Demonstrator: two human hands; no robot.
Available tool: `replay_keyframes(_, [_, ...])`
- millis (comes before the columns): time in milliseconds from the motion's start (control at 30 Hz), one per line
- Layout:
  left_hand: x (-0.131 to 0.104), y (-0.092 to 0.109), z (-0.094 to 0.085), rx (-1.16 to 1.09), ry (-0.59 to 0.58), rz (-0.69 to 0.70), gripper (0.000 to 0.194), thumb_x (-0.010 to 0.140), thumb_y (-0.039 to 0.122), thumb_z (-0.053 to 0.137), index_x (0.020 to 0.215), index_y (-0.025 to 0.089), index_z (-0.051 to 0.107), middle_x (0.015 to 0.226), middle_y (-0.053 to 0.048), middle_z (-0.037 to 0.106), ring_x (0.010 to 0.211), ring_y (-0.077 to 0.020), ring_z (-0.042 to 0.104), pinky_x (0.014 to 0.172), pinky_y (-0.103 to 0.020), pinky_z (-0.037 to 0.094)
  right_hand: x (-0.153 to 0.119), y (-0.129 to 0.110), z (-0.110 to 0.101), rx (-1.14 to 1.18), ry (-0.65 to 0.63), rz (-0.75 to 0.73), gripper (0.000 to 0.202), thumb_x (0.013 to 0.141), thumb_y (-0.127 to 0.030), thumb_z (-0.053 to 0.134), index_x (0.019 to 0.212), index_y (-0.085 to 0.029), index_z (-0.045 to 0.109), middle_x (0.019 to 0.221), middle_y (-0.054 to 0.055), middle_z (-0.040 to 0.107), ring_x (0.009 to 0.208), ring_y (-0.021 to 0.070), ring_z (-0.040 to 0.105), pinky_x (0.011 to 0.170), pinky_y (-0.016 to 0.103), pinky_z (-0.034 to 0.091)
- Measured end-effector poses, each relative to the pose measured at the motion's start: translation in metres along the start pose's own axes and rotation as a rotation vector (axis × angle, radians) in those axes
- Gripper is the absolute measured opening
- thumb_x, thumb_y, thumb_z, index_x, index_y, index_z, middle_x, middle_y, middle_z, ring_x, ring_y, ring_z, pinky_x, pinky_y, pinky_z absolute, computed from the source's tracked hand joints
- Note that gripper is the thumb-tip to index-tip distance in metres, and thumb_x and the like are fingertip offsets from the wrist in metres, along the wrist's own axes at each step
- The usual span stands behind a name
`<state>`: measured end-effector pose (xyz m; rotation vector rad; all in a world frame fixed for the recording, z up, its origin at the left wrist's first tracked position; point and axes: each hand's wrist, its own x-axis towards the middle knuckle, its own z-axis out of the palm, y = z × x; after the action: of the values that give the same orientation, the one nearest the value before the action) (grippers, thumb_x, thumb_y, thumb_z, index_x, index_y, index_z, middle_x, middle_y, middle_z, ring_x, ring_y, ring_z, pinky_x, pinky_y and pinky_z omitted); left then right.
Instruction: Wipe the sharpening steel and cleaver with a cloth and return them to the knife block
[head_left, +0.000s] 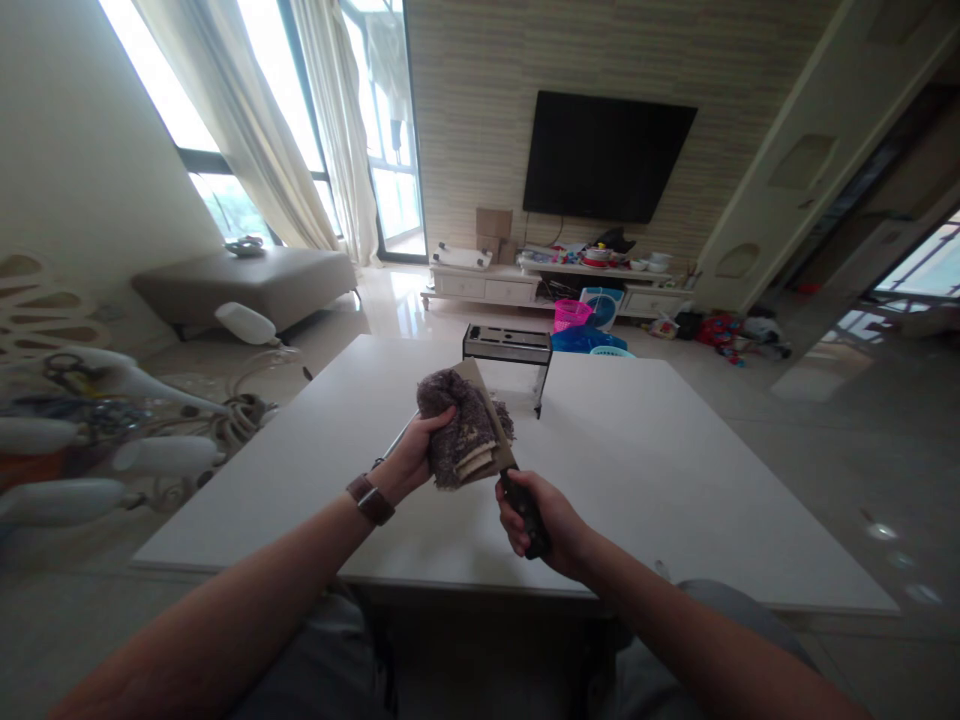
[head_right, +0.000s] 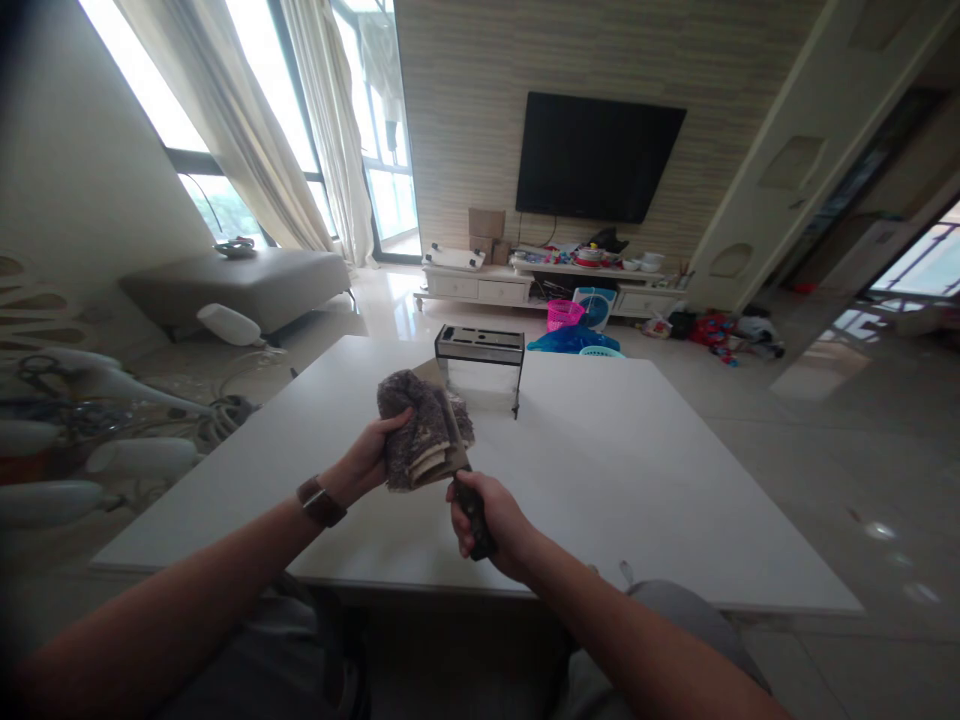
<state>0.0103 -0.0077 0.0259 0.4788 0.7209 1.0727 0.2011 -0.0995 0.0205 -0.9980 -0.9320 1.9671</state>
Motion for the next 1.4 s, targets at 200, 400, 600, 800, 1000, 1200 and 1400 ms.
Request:
replay_keyframes(200, [0.009, 0.026, -0.009, -0.067, 0.093, 0.112, 0.028, 0.088, 0.017, 0.063, 0.114, 0.007, 0.069, 0.102, -0.016, 0.078, 0.091, -0.0286, 0.076, 0.091, -0.043, 0.062, 0.0, -0.004, -0.003, -0.004, -0.026, -0.011, 0.044, 0.089, -0.058, 0.044, 0.08, -0.017, 0.059, 0.045, -0.007, 0.044, 0.032, 0.0079, 0.035, 0.034, 0.02, 0.037])
replay_keyframes(400, [0.011, 0.047, -0.023, -0.171, 0.097, 0.278, 0.032, 0.085, 0.022, 0.059, 0.113, 0.011, 0.07, 0.098, -0.013, 0.078, 0.093, -0.0298, 0.075, 0.091, -0.046, 0.061, -0.007, -0.01, -0.006, -0.215, 0.075, -0.24, 0.042, 0.088, -0.059, 0.055, 0.086, -0.017, 0.06, 0.051, -0.005, 0.05, 0.04, 0.0087, 0.042, 0.039, 0.021, 0.038])
replay_keyframes(600, [0.004, 0.048, -0.022, -0.255, 0.023, 0.232, 0.043, 0.08, 0.036, 0.054, 0.112, 0.012, 0.07, 0.1, -0.013, 0.078, 0.1, -0.0342, 0.073, 0.093, -0.05, 0.059, -0.007, -0.017, -0.015, -0.489, 0.272, -0.508, 0.031, 0.088, -0.051, 0.065, 0.088, -0.021, 0.055, 0.07, -0.004, 0.054, 0.055, 0.0118, 0.057, 0.052, 0.025, 0.049])
replay_keyframes(800, [-0.007, 0.02, -0.006, -0.207, -0.035, 0.058, 0.037, 0.078, 0.036, 0.059, 0.1, 0.01, 0.072, 0.095, -0.016, 0.078, 0.103, -0.0374, 0.071, 0.096, -0.052, 0.057, -0.008, -0.018, -0.018, -0.904, 0.474, -0.516, 0.023, 0.089, -0.043, 0.064, 0.087, -0.023, 0.054, 0.081, 0.0, 0.062, 0.063, 0.0165, 0.063, 0.06, 0.028, 0.047])
replay_keyframes(1000, [-0.011, -0.015, 0.012, -0.157, -0.076, 0.114, 0.032, 0.083, 0.02, 0.064, 0.114, 0.014, 0.07, 0.109, -0.011, 0.077, 0.111, -0.0299, 0.07, 0.104, -0.046, 0.054, -0.003, -0.007, -0.015, -1.141, 0.381, -0.537, 0.034, 0.081, -0.029, 0.073, 0.113, -0.027, 0.061, 0.101, 0.006, 0.07, 0.088, 0.025, 0.064, 0.077, 0.033, 0.045])
replay_keyframes(1200, [-0.004, -0.006, 0.01, -0.149, 0.014, 0.156, 0.033, 0.085, 0.019, 0.065, 0.117, 0.012, 0.069, 0.113, -0.012, 0.076, 0.111, -0.03, 0.07, 0.104, -0.045, 0.054, 0.001, 0.001, -0.01, -0.963, 0.176, -0.19, 0.02, 0.091, -0.036, 0.06, 0.081, -0.02, 0.054, 0.064, 0.001, 0.061, 0.055, 0.015, 0.058, 0.053, 0.025, 0.041])
replay_keyframes(1400, [0.007, 0.017, 0.001, -0.163, 0.102, 0.28, 0.033, 0.086, 0.017, 0.063, 0.119, 0.011, 0.068, 0.112, -0.014, 0.076, 0.108, -0.0299, 0.071, 0.1, -0.045, 0.057, -0.002, -0.006, -0.009, -0.855, 0.113, -0.163, 0.025, 0.092, -0.042, 0.058, 0.081, -0.022, 0.05, 0.061, -0.005, 0.052, 0.044, 0.0122, 0.056, 0.041, 0.022, 0.042])
